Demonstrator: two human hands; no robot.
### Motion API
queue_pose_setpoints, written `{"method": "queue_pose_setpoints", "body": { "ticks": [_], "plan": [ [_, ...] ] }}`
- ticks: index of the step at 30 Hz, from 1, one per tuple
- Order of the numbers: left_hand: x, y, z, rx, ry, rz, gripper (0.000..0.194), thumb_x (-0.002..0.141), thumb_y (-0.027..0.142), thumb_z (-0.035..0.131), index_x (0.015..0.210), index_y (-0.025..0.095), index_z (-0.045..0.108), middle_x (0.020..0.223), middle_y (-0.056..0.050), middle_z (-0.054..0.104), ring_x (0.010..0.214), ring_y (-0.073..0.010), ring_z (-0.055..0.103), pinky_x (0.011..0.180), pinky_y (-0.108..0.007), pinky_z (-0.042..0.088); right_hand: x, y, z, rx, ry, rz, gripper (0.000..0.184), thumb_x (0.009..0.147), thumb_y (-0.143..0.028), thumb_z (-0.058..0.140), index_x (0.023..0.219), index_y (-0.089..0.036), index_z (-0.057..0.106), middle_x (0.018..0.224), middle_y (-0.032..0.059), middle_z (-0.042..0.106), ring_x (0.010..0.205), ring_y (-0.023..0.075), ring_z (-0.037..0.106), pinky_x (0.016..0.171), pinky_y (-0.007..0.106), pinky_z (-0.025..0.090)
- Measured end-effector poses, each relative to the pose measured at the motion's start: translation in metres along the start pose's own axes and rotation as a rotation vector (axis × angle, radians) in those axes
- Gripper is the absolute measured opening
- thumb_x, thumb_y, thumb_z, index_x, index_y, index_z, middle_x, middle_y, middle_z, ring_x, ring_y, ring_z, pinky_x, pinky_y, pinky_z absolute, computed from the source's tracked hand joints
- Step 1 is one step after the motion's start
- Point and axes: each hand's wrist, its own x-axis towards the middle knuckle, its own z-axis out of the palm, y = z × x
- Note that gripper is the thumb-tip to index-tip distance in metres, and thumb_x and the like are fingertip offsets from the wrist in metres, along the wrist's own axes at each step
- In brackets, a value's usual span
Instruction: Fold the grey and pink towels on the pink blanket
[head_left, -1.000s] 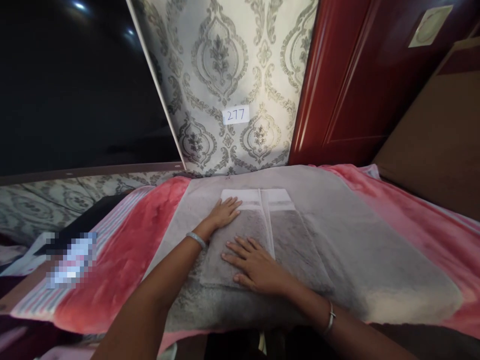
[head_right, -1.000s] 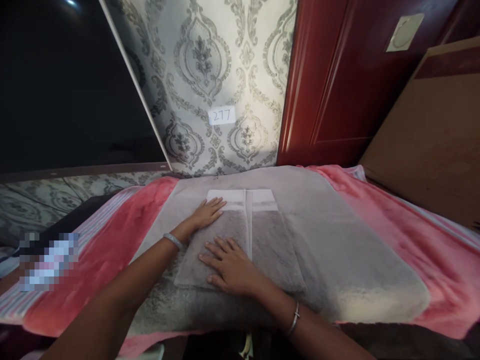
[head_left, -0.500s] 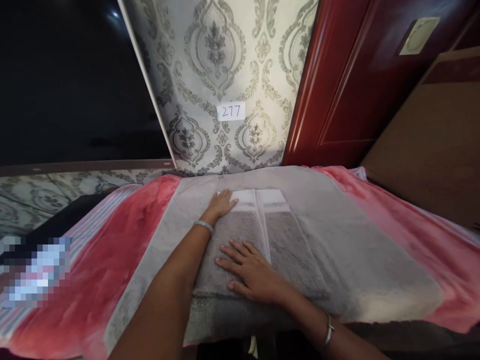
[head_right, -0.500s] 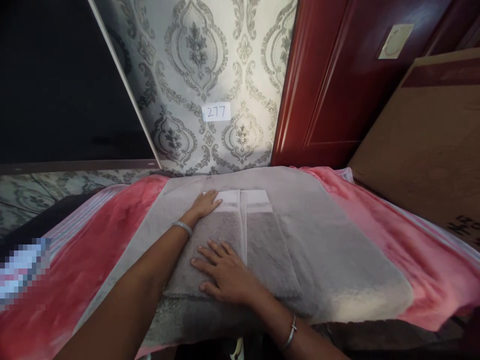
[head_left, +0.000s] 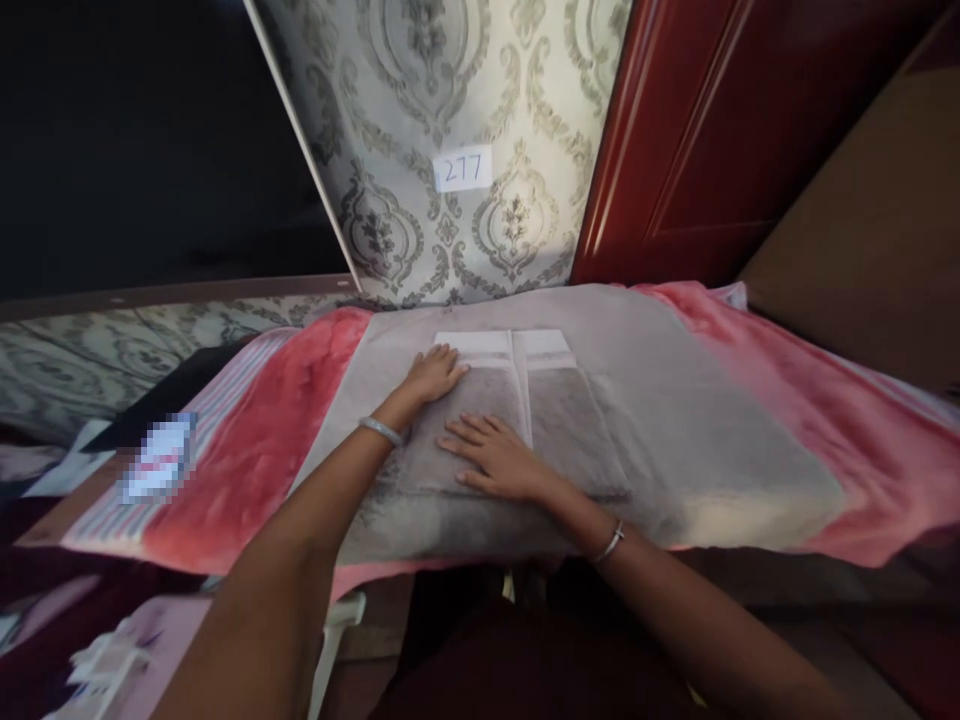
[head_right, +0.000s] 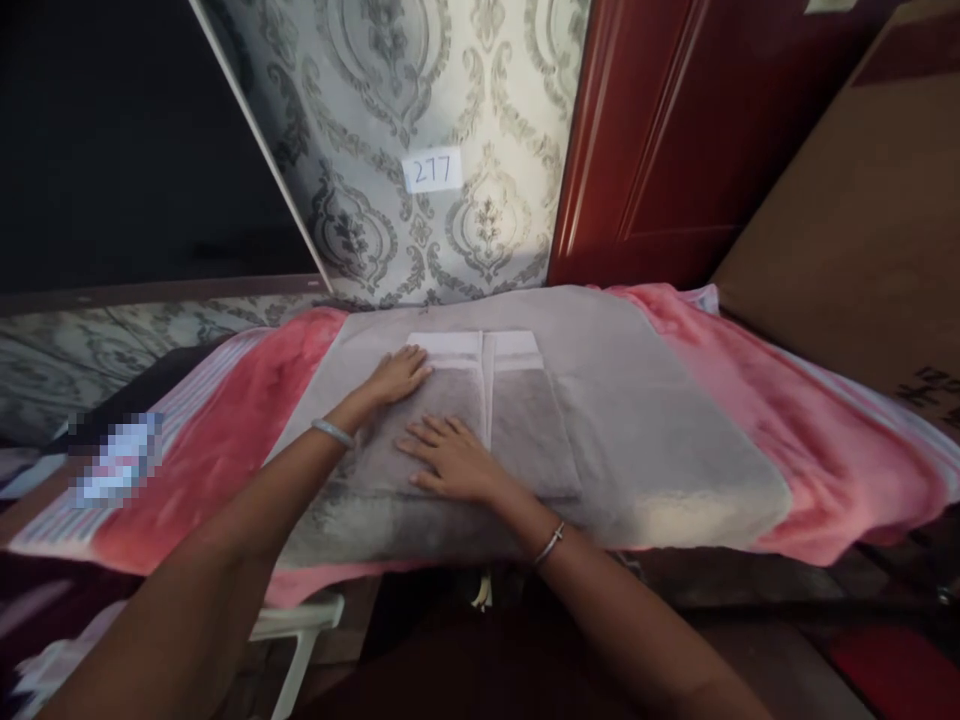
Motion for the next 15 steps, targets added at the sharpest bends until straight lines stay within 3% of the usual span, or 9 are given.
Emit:
{"method": "queue_pose_setpoints", "body": {
  "ticks": [4,8,11,15],
  "plan": [
    [-0.061,-0.001,0.014,-0.111,0.002,0.064,0.065,0.101,0.051,0.019,0.152,0.015,0.038,0.163,-0.012,0.032,0.151,-0.0196,0.026,0.123,-0.037,0.022,0.0,0.001,0.005,0.008,0.041,0.017,0.066,0.103,-0.051,0.04,0.159,-0.02,0.027,0.162,0.0075,0.03,0.152,0.0236,0.017,0.124,0.049,0.013],
    [-0.104,0.003,0.029,-0.161,0.036,0.043,0.068,0.101,0.053,0.023,0.154,0.012,0.033,0.166,-0.015,0.022,0.154,-0.0225,0.018,0.125,-0.04,0.017,-0.005,0.0,0.004,-0.038,0.05,0.034,0.063,0.103,-0.049,0.038,0.157,-0.018,0.032,0.162,0.0109,0.028,0.151,0.0258,0.02,0.123,0.053,0.014],
    [-0.116,0.006,0.037,-0.138,0.037,0.02,0.068,0.1,0.053,0.028,0.157,0.015,0.028,0.168,-0.013,0.016,0.155,-0.0247,0.013,0.125,-0.045,0.016,-0.018,0.007,0.002,-0.061,0.052,0.091,0.062,0.102,-0.049,0.037,0.156,-0.018,0.036,0.162,0.0123,0.028,0.151,0.029,0.02,0.122,0.058,0.015],
    [-0.115,0.005,0.044,-0.136,0.055,0.013,0.063,0.101,0.051,0.03,0.157,0.022,0.026,0.168,-0.01,0.015,0.155,-0.0238,0.011,0.124,-0.048,0.018,-0.044,0.022,-0.001,-0.054,0.06,0.162,0.057,0.103,-0.046,0.036,0.155,-0.024,0.038,0.162,0.0076,0.028,0.151,0.0291,0.02,0.12,0.06,0.021]
  ]
}}
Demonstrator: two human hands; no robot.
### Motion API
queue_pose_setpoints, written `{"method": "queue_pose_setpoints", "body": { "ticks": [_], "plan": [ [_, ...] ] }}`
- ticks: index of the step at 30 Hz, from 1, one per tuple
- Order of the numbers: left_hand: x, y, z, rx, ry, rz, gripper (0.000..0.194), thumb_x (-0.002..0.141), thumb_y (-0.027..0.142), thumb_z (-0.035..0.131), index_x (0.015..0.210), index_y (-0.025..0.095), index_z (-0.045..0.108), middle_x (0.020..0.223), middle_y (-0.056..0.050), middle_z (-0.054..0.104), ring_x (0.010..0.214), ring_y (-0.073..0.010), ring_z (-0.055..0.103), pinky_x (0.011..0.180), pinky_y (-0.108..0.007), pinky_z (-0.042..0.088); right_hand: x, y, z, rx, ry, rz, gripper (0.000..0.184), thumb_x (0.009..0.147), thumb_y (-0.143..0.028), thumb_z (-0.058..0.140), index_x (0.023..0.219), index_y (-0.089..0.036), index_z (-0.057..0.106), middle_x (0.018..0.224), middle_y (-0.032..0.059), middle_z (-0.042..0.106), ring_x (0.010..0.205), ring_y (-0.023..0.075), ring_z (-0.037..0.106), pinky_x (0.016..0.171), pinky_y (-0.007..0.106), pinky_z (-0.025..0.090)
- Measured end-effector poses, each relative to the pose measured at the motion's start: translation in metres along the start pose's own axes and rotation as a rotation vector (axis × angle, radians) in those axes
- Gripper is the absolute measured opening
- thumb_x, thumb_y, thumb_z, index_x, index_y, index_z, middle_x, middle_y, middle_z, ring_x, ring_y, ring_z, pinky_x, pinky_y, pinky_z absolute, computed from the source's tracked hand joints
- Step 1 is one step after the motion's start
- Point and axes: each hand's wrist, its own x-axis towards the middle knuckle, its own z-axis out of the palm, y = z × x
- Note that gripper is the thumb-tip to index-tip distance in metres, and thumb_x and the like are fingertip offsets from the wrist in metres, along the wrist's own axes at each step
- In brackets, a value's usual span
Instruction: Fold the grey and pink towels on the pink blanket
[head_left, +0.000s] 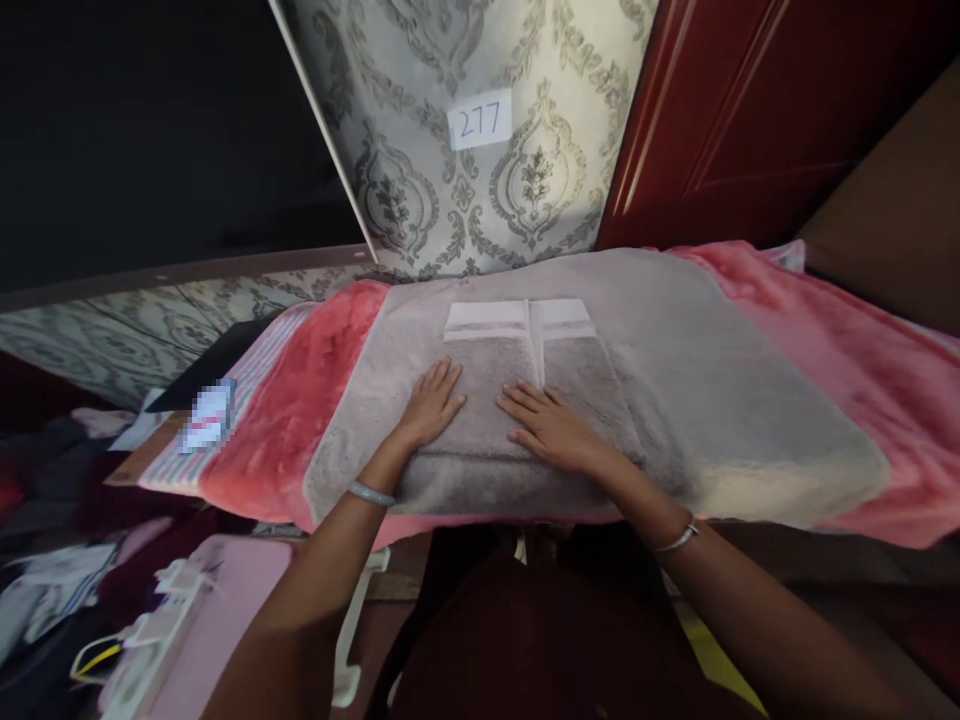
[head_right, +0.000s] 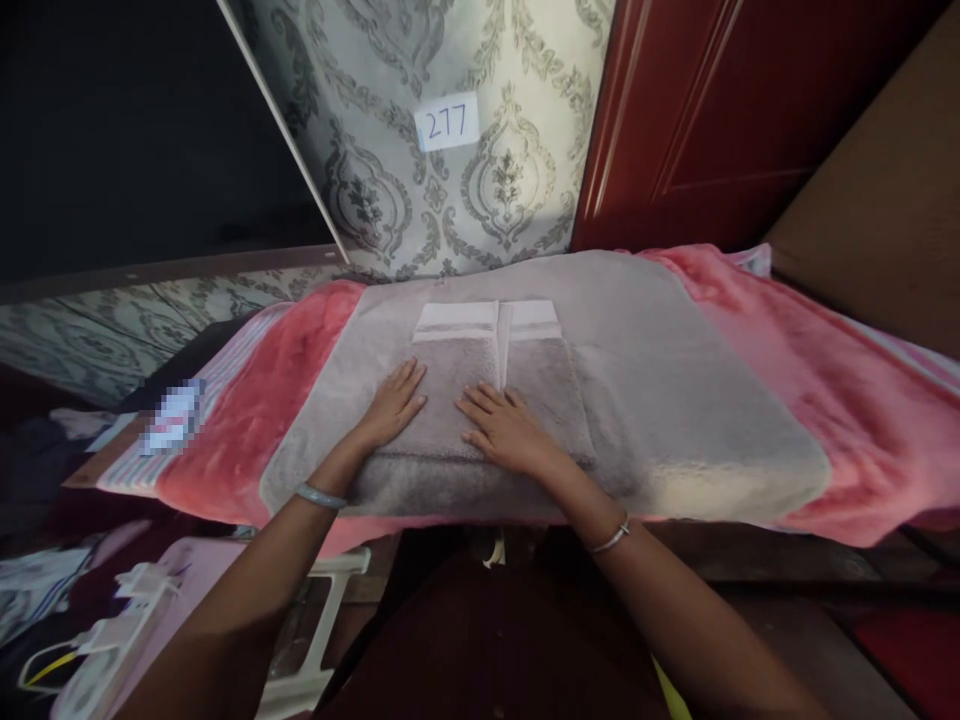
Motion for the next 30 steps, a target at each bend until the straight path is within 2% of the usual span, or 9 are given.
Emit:
{"method": "queue_pose_setpoints", "body": {
  "ticks": [4,8,12,14,16,18,20,24,30],
  "plan": [
    [0.005,-0.007,0.002,0.002,0.024,0.004,0.063,0.101,0.05,0.031,0.156,0.02,0.03,0.167,-0.012,0.019,0.154,-0.0259,0.016,0.124,-0.048,0.02,-0.023,0.011,-0.006,0.008,0.034,0.032,0.053,0.102,-0.042,0.039,0.151,-0.024,0.045,0.16,0.0058,0.034,0.15,0.0286,0.025,0.12,0.056,0.026],
    [0.003,-0.005,-0.01,0.013,0.023,0.008,0.061,0.1,0.05,0.034,0.153,0.019,0.038,0.165,-0.013,0.026,0.152,-0.0275,0.024,0.122,-0.049,0.025,-0.054,0.023,-0.015,0.049,0.151,0.055,0.048,0.101,-0.04,0.04,0.146,-0.026,0.052,0.153,0.006,0.046,0.145,0.0286,0.034,0.118,0.056,0.03],
    [-0.02,0.029,-0.026,0.065,0.051,0.022,0.054,0.1,0.047,0.034,0.146,0.024,0.049,0.161,-0.01,0.036,0.151,-0.0302,0.026,0.12,-0.058,0.025,-0.092,0.043,-0.012,0.083,0.376,0.172,0.051,0.102,-0.041,0.037,0.148,-0.022,0.05,0.152,0.0096,0.047,0.144,0.0269,0.037,0.118,0.053,0.033],
    [-0.035,0.056,-0.026,0.065,0.057,0.117,0.053,0.101,0.044,0.034,0.149,0.026,0.045,0.162,-0.007,0.035,0.152,-0.0275,0.025,0.121,-0.056,0.025,-0.106,0.051,-0.006,0.101,0.439,0.219,0.052,0.103,-0.043,0.037,0.148,-0.022,0.049,0.153,0.0108,0.046,0.143,0.0266,0.039,0.118,0.052,0.034],
    [-0.047,0.081,-0.018,0.066,0.039,0.21,0.054,0.1,0.042,0.037,0.151,0.026,0.041,0.162,-0.007,0.034,0.151,-0.026,0.027,0.122,-0.054,0.025,-0.115,0.057,0.002,0.122,0.474,0.242,0.053,0.103,-0.045,0.037,0.151,-0.024,0.045,0.153,0.0107,0.045,0.141,0.0265,0.041,0.117,0.052,0.035],
    [-0.056,0.1,-0.004,0.098,0.046,0.234,0.056,0.097,0.043,0.044,0.151,0.026,0.041,0.162,-0.009,0.034,0.151,-0.0284,0.027,0.122,-0.057,0.023,-0.119,0.059,0.01,0.118,0.493,0.245,0.056,0.103,-0.046,0.037,0.156,-0.025,0.036,0.154,0.0104,0.044,0.141,0.0267,0.042,0.116,0.053,0.036],
    [-0.06,0.11,0.007,0.132,0.085,0.217,0.06,0.095,0.043,0.049,0.152,0.025,0.04,0.162,-0.011,0.034,0.151,-0.0315,0.026,0.121,-0.06,0.022,-0.12,0.058,0.014,0.074,0.487,0.237,0.063,0.101,-0.047,0.039,0.159,-0.026,0.027,0.157,0.0103,0.039,0.142,0.0279,0.039,0.116,0.053,0.035],
    [-0.061,0.111,0.017,0.145,0.146,0.196,0.06,0.094,0.043,0.05,0.151,0.026,0.041,0.161,-0.01,0.036,0.15,-0.0321,0.03,0.12,-0.06,0.025,-0.12,0.054,0.016,0.009,0.413,0.248,0.077,0.095,-0.051,0.05,0.161,-0.029,0.018,0.164,0.0083,0.024,0.144,0.0315,0.034,0.115,0.055,0.033],
    [-0.059,0.109,0.018,0.152,0.179,0.193,0.055,0.095,0.042,0.05,0.147,0.024,0.046,0.159,-0.011,0.038,0.148,-0.0321,0.033,0.12,-0.059,0.027,-0.123,0.053,0.013,0.055,0.428,0.24,0.074,0.095,-0.045,0.051,0.161,-0.03,0.021,0.163,0.007,0.028,0.142,0.0309,0.037,0.114,0.054,0.035]
  ]
}}
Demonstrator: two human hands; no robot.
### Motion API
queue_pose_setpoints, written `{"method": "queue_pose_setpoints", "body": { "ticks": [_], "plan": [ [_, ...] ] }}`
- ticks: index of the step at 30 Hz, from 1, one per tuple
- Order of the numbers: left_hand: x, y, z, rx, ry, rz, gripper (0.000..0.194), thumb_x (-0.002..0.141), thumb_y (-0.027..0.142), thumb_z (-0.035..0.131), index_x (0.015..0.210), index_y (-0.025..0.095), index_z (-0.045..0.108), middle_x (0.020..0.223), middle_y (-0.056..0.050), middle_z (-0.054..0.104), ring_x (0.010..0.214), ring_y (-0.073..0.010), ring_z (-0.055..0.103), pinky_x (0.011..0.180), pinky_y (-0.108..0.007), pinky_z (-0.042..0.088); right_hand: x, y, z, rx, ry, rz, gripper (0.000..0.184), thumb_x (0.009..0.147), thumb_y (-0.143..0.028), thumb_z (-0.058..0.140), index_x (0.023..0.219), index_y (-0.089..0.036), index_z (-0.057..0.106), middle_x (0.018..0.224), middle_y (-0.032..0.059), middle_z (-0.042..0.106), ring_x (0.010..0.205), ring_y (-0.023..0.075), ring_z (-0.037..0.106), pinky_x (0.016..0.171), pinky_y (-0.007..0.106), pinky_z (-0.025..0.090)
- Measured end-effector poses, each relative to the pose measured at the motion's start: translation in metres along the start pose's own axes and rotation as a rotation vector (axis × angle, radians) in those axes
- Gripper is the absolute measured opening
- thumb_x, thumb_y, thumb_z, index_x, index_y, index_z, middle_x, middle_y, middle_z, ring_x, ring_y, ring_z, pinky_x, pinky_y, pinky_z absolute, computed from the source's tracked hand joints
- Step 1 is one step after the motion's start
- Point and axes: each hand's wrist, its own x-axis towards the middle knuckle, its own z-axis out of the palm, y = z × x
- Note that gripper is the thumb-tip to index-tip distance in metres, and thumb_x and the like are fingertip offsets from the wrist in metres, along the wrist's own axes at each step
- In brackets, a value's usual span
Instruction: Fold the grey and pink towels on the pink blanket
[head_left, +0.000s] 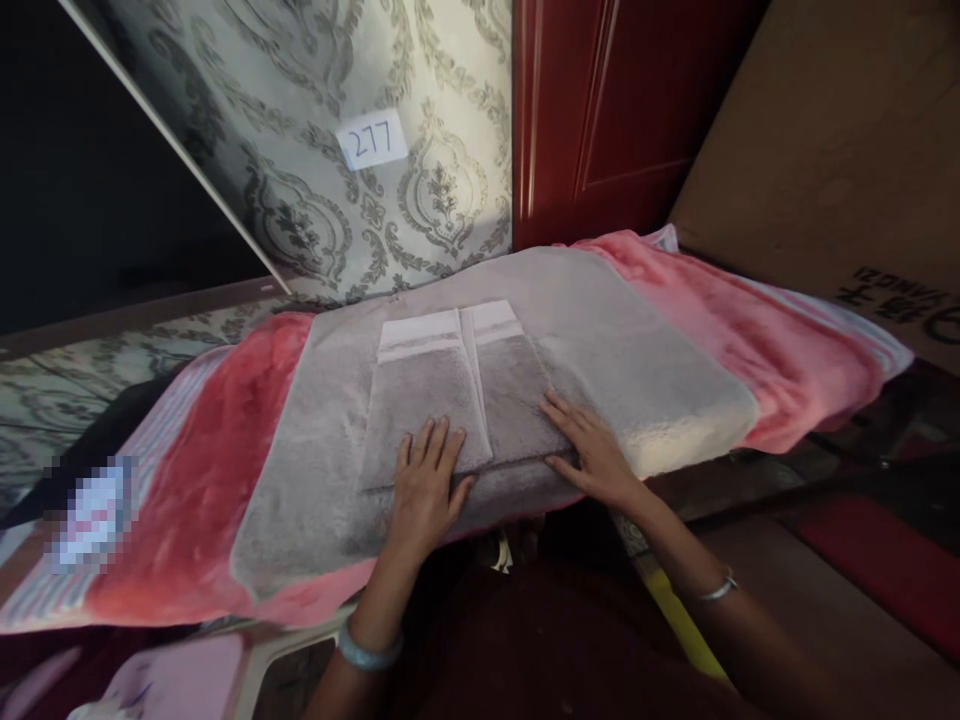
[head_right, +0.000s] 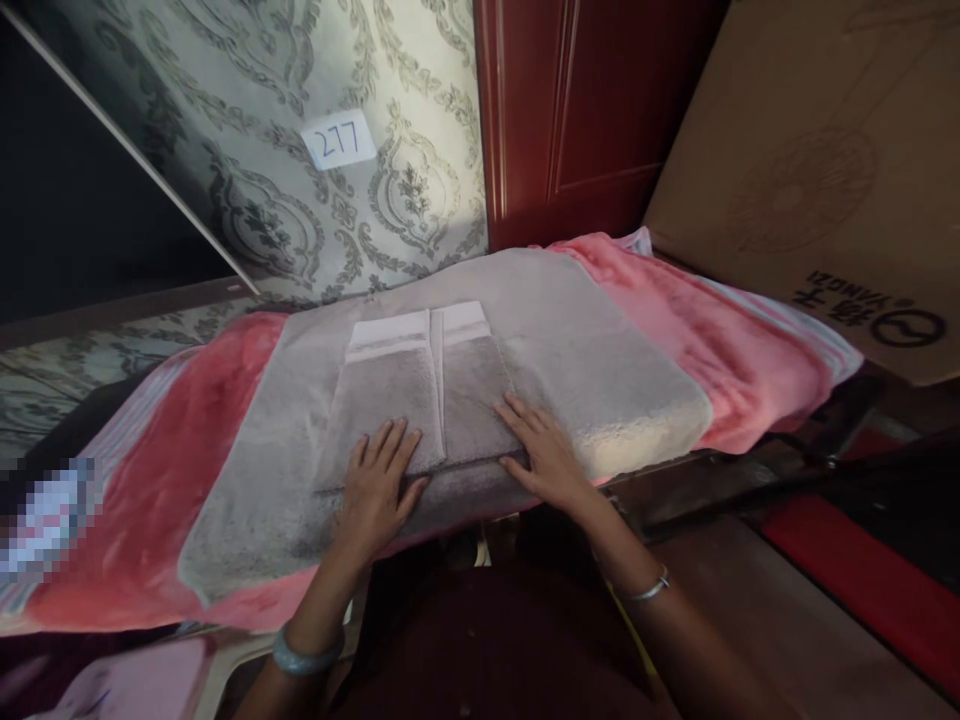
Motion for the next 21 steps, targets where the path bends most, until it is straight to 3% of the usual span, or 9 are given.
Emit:
{"method": "queue_pose_setpoints", "body": {
  "ticks": [4,10,16,21],
  "plan": [
    [0.0,0.002,-0.001,0.001,0.001,0.002,0.055,0.095,0.043,0.049,0.146,0.023,0.047,0.158,-0.012,0.04,0.147,-0.0329,0.034,0.118,-0.06,0.029,0.0,0.002,-0.002,0.005,-0.001,-0.042,0.067,0.097,-0.039,0.049,0.159,-0.029,0.027,0.162,0.0078,0.029,0.143,0.0293,0.037,0.114,0.054,0.036],
    [0.004,0.007,-0.002,0.009,-0.005,-0.02,0.053,0.095,0.041,0.05,0.145,0.024,0.048,0.157,-0.013,0.042,0.146,-0.034,0.037,0.117,-0.062,0.029,0.005,0.008,0.001,0.009,0.123,-0.15,0.037,0.099,-0.028,0.045,0.13,-0.022,0.064,0.145,0.0085,0.054,0.144,0.0281,0.035,0.116,0.056,0.036],
    [0.008,0.011,-0.006,0.053,-0.004,-0.028,0.054,0.092,0.039,0.057,0.142,0.021,0.051,0.15,-0.016,0.05,0.14,-0.0353,0.044,0.113,-0.06,0.035,0.022,-0.003,-0.003,0.052,0.23,-0.198,0.029,0.102,-0.028,0.044,0.117,-0.022,0.068,0.12,0.009,0.07,0.122,0.0243,0.059,0.105,0.048,0.05],
    [0.01,0.015,-0.005,0.097,0.132,-0.035,0.05,0.087,0.025,0.063,0.135,0.016,0.054,0.139,-0.016,0.059,0.129,-0.0335,0.052,0.105,-0.054,0.042,0.042,-0.014,-0.014,-0.001,0.344,-0.296,0.022,0.101,-0.024,0.048,0.111,-0.019,0.067,0.108,0.0097,0.072,0.108,0.0245,0.064,0.096,0.045,0.056]
  ]
}}
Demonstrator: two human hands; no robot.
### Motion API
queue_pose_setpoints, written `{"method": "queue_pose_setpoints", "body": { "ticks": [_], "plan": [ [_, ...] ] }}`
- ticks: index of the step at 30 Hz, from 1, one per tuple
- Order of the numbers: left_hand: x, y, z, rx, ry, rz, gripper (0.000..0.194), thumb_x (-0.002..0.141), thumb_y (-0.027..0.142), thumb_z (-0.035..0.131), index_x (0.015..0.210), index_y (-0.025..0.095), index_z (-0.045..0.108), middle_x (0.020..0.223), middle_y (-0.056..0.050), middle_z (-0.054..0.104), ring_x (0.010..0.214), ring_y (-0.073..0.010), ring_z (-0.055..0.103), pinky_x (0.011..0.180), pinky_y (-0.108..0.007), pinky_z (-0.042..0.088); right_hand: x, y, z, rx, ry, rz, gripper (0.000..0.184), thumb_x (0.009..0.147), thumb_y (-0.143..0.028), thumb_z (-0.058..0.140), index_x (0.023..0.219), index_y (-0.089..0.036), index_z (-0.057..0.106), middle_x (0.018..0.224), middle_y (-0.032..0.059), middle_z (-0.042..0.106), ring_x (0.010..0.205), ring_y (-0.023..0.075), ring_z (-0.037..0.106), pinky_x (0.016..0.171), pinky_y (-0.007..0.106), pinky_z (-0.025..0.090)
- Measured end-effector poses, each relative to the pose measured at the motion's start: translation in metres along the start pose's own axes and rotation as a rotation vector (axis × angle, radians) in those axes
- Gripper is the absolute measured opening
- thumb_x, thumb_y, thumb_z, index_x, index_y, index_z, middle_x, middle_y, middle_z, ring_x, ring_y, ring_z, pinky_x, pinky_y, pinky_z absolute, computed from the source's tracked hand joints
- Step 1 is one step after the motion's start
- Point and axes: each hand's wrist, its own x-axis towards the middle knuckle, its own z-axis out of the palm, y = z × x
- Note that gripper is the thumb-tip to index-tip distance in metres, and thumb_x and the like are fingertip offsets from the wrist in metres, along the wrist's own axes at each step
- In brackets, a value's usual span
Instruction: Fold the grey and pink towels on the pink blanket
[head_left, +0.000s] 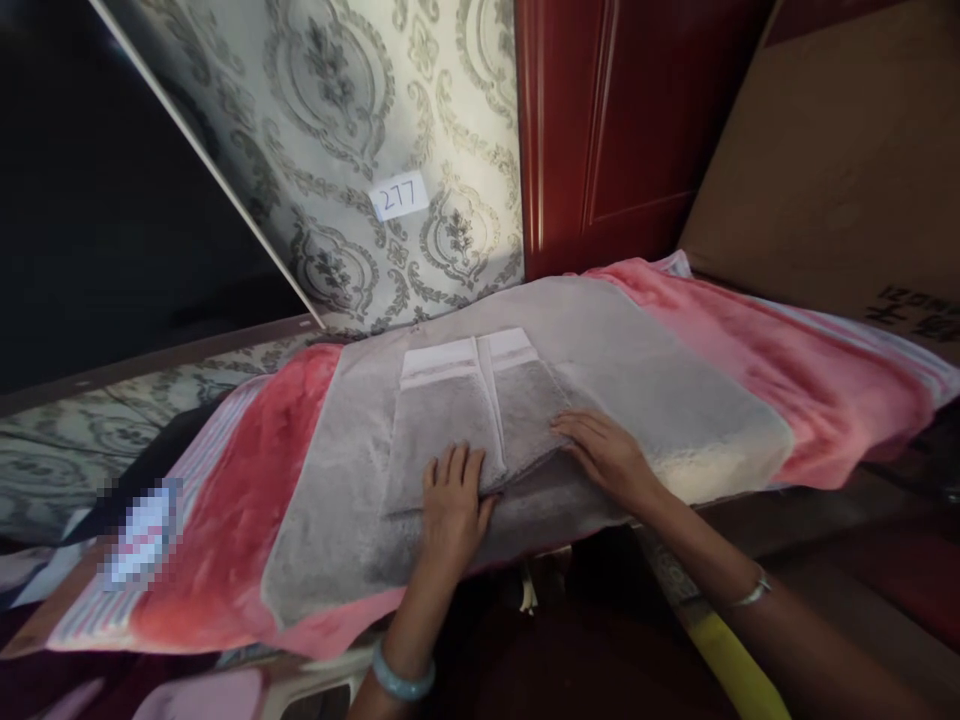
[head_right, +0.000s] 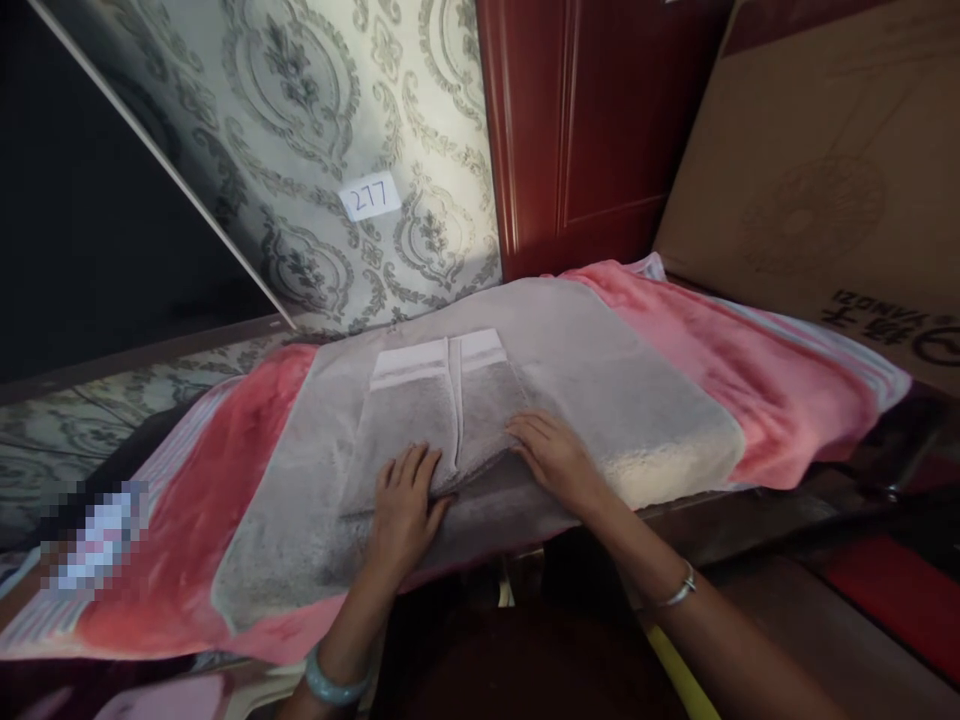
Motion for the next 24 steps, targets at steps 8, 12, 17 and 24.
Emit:
{"method": "queue_pose_setpoints", "body": {
  "ticks": [8,12,17,24],
  "plan": [
    [0.008,-0.008,0.003,0.023,0.172,0.116,0.047,0.077,0.002,0.056,0.122,0.014,0.062,0.116,-0.011,0.07,0.106,-0.0279,0.062,0.087,-0.043,0.048,0.006,0.0,-0.008,-0.032,-0.019,-0.008,0.023,0.1,-0.024,0.049,0.115,-0.023,0.067,0.11,0.0075,0.072,0.106,0.023,0.067,0.093,0.042,0.057],
    [0.01,-0.013,-0.003,-0.001,0.247,0.193,0.047,0.078,0.001,0.052,0.122,0.014,0.062,0.11,-0.01,0.071,0.101,-0.0259,0.062,0.083,-0.039,0.048,0.0,-0.004,-0.011,-0.019,0.03,-0.057,0.023,0.1,-0.021,0.05,0.116,-0.022,0.066,0.111,0.0075,0.073,0.109,0.0221,0.066,0.093,0.04,0.057],
    [-0.005,-0.006,-0.008,-0.075,0.171,0.193,0.047,0.077,0.001,0.052,0.12,0.017,0.064,0.112,-0.009,0.07,0.1,-0.0253,0.062,0.084,-0.04,0.051,-0.028,-0.006,-0.012,0.047,-0.033,-0.027,0.021,0.1,-0.023,0.051,0.114,-0.022,0.067,0.109,0.0081,0.073,0.108,0.0218,0.067,0.091,0.038,0.058],
    [0.023,-0.007,-0.031,-0.399,0.018,0.069,0.036,0.093,0.022,0.048,0.125,0.02,0.064,0.122,-0.01,0.069,0.115,-0.0239,0.063,0.099,-0.045,0.051,0.019,0.003,-0.003,0.053,-0.237,0.194,0.04,0.103,-0.035,0.038,0.135,-0.023,0.06,0.131,0.0106,0.065,0.122,0.0244,0.06,0.103,0.045,0.05]
  ]
}}
